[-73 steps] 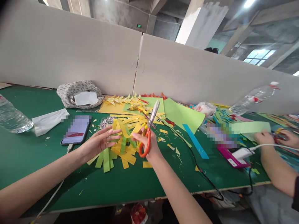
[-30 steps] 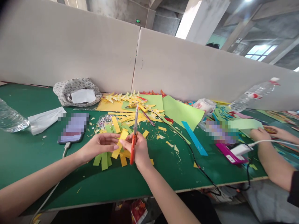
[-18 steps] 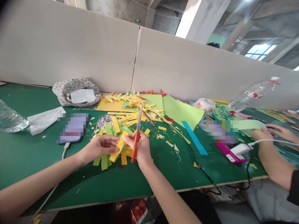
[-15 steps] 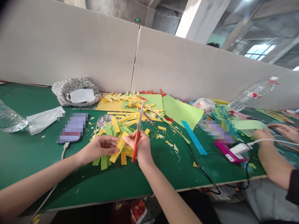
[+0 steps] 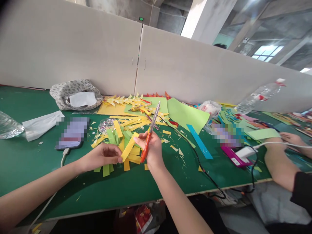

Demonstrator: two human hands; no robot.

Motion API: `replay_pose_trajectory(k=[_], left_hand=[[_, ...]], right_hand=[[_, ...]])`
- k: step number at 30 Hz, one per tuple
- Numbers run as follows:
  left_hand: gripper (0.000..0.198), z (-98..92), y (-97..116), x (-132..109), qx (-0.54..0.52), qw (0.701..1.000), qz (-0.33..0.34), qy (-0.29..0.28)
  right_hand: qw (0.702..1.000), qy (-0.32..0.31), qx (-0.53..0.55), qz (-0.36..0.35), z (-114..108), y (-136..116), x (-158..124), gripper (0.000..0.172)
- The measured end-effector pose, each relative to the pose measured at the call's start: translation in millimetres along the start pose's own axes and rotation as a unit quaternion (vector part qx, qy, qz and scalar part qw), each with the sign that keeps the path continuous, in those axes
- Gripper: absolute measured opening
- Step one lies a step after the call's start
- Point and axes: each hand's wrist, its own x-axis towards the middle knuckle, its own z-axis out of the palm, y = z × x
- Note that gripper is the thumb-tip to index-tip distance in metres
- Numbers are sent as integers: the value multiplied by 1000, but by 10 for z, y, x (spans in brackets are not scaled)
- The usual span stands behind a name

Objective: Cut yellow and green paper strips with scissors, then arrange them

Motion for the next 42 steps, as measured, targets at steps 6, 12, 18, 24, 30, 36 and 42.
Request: replay_pose_trajectory(k=[6,12,18,24,30,36,42], left_hand=[[15,-8,26,17,-80,996,-17,35],[23,-137,17,52,-88,976,27,196],[23,-189,5,65,-64,975,39,210],[23,-202,12,61,-30,964,69,256],[27,-181,3,57,0,936,121,330],[11,-111,-27,-53,236,883,278,296],[27,-203,-112,-127,394,847,335,120]], right_hand=[[1000,20,10,-10,-57,-14,42,35],[1000,28,-6,9,-79,4,73,35],[1000,30,-6,-5,-76,-2,68,32],[998,57,18,-4,-132,22,125,35],[997,-29,-16,66,-25,42,41,35],[987,-105,-11,118,123,54,-104,33],[991,-75,7,106,112,70,-93,35]])
